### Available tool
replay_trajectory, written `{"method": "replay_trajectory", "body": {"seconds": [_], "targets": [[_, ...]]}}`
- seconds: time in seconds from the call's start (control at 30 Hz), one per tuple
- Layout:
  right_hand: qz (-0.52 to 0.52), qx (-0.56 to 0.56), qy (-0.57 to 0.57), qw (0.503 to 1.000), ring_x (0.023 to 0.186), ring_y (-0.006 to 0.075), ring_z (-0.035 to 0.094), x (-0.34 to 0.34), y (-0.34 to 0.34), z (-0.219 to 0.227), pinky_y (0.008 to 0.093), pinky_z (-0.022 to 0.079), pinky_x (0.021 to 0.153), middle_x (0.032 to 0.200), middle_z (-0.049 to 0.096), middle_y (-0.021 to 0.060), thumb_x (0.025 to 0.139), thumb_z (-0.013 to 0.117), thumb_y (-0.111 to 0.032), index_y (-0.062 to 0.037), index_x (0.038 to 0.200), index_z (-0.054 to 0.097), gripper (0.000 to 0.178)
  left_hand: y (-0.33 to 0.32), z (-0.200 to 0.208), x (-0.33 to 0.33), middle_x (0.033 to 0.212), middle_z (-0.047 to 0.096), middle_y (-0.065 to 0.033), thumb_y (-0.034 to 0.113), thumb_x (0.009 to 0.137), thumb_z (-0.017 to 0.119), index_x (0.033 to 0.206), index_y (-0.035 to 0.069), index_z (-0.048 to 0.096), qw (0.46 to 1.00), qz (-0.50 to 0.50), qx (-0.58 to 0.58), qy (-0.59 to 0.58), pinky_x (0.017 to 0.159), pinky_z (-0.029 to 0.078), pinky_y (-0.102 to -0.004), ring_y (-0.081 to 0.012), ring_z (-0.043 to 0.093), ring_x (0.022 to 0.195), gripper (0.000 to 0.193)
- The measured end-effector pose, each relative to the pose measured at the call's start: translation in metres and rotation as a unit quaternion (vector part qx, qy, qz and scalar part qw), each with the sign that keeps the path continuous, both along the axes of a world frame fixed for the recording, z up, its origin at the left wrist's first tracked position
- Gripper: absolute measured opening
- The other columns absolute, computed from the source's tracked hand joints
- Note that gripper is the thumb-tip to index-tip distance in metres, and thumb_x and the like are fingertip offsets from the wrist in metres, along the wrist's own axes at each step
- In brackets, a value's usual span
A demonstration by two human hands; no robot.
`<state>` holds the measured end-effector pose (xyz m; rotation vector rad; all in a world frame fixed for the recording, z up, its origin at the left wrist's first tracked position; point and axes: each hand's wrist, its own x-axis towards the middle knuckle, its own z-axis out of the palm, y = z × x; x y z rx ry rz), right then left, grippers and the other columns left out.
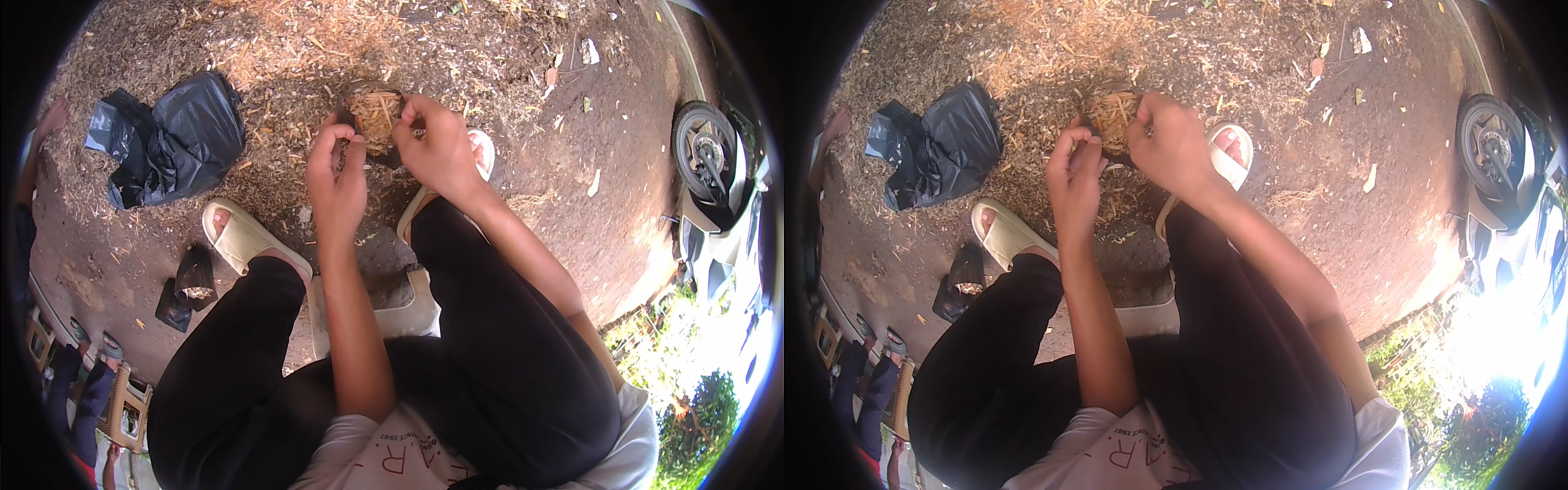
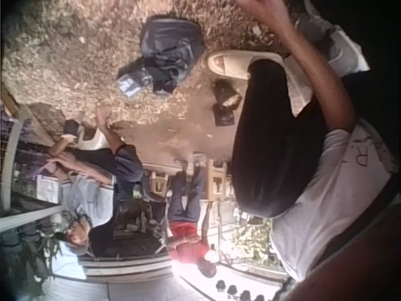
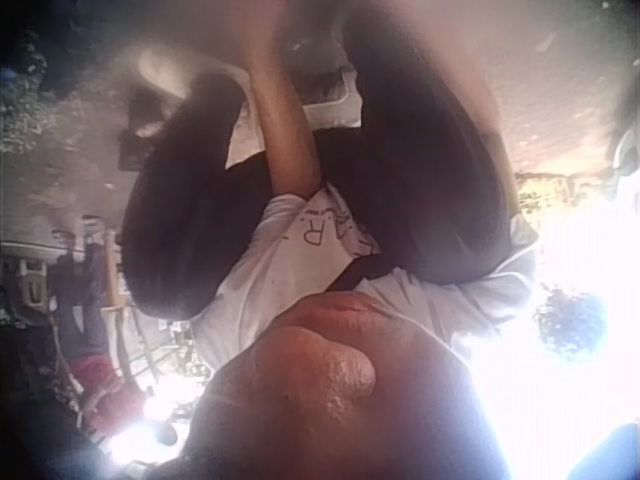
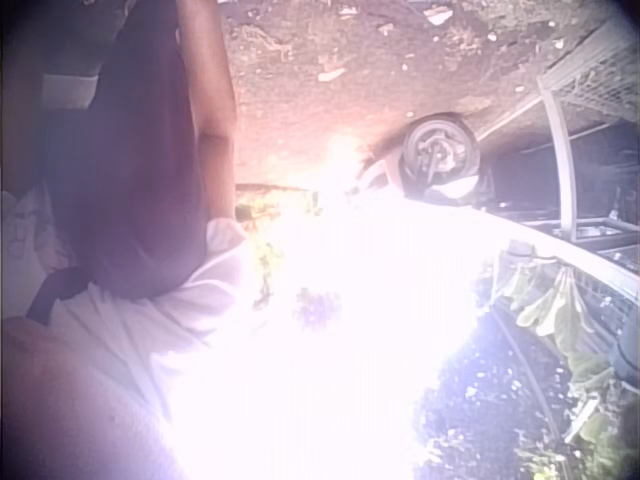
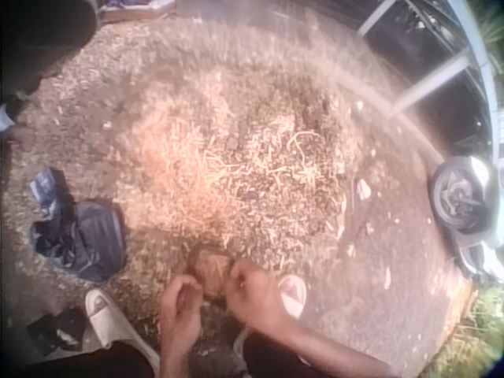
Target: The person sits on a low stool and repeatedly opens small black plastic bags, pours out a brown fibrous material, and closes the bags. The person handles several bags one at a time, placing them on the ground and manipulating the contents with both hands.
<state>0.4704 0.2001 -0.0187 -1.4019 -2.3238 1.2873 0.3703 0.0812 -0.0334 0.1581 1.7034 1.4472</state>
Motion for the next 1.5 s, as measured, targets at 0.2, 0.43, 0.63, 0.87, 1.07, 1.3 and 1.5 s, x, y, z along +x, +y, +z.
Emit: {"method": "replay_trajectory", "body": {"seconds": [0.2, 0.43, 0.63, 0.87, 1.07, 1.3, 1.5], "targets": [[0.035, 0.002, -0.052, 0.998, 0.066, 0.0325, 0.070, 0.000, 0.002, -0.002, 0.0429, 0.052, 0.064, 0.078, 0.067, 0.0232, 0.084, 0.067, -0.008, 0.0012, 0.086, 0.061, 0.012, 0.000, -0.001, 0.002, 0.138, 0.057, -0.0206, 0.001, 0.101, 0.057, 0.103, 0.001, 0.054, 0.999, 0.027, -0.006, -0.041, 0.093, 0.048, -0.0282, -0.0150, 0.060, 0.114, 0.003], [0.029, 0.044, 0.050, 0.997, 0.095, 0.0430, 0.066, 0.000, 0.010, -0.010, 0.0471, 0.055, 0.080, 0.110, 0.066, 0.0243, 0.083, 0.073, -0.007, 0.0000, 0.103, 0.060, 0.024, -0.002, -0.005, 0.003, 0.145, 0.052, -0.0222, 0.001, 0.102, 0.055, 0.103, 0.002, 0.053, 0.998, 0.035, 0.017, -0.044, 0.092, 0.048, -0.0273, -0.0146, 0.058, 0.116, 0.003], [0.132, 0.189, 0.115, 0.966, 0.114, 0.0391, 0.065, -0.014, 0.038, -0.003, 0.0419, 0.054, 0.096, 0.127, 0.067, 0.0188, 0.087, 0.078, -0.013, -0.0045, 0.123, 0.067, 0.039, 0.000, 0.001, 0.003, 0.147, 0.051, -0.0234, 0.002, 0.102, 0.056, 0.102, 0.004, 0.053, 0.998, 0.045, 0.003, -0.054, 0.091, 0.047, -0.0257, -0.0142, 0.058, 0.115, 0.004], [0.154, 0.225, 0.067, 0.960, 0.113, 0.0339, 0.067, -0.021, 0.045, -0.008, 0.0420, 0.054, 0.095, 0.123, 0.070, 0.0148, 0.087, 0.079, -0.019, -0.0083, 0.112, 0.075, 0.028, -0.001, -0.002, 0.003, 0.146, 0.052, -0.0221, 0.003, 0.102, 0.057, 0.102, 0.004, 0.053, 0.998, 0.041, 0.008, -0.051, 0.088, 0.047, -0.0246, -0.0118, 0.058, 0.109, 0.004], [0.011, -0.035, -0.075, 0.996, 0.086, 0.0168, 0.068, 0.000, 0.047, 0.012, 0.0315, 0.053, 0.075, 0.092, 0.074, 0.0092, 0.093, 0.075, -0.019, -0.0051, 0.097, 0.074, 0.015, -0.003, 0.000, 0.001, 0.145, 0.053, -0.0203, 0.003, 0.102, 0.057, 0.103, 0.005, 0.053, 0.997, 0.057, 0.005, -0.060, 0.083, 0.048, -0.0246, -0.0109, 0.059, 0.104, 0.003], [-0.011, -0.163, -0.054, 0.985, 0.065, 0.0055, 0.057, 0.011, 0.030, -0.006, 0.0256, 0.043, 0.058, 0.068, 0.064, 0.0021, 0.096, 0.068, -0.014, -0.0032, 0.079, 0.061, 0.022, -0.003, -0.002, 0.004, 0.138, 0.056, -0.0111, 0.013, 0.103, 0.056, 0.104, 0.007, 0.056, 1.000, 0.016, -0.013, -0.022, 0.093, 0.055, -0.0367, -0.0176, 0.058, 0.115, 0.006], [0.000, -0.075, 0.016, 0.997, 0.077, 0.0139, 0.067, 0.001, 0.018, 0.000, 0.0319, 0.051, 0.063, 0.088, 0.074, 0.0124, 0.096, 0.067, -0.013, -0.0003, 0.082, 0.059, 0.021, 0.002, 0.013, 0.000, 0.108, 0.052, -0.0009, 0.014, 0.103, 0.056, 0.102, 0.011, 0.055, 0.991, 0.100, -0.013, -0.088, 0.087, 0.054, -0.0333, -0.0106, 0.053, 0.098, 0.003]]}}
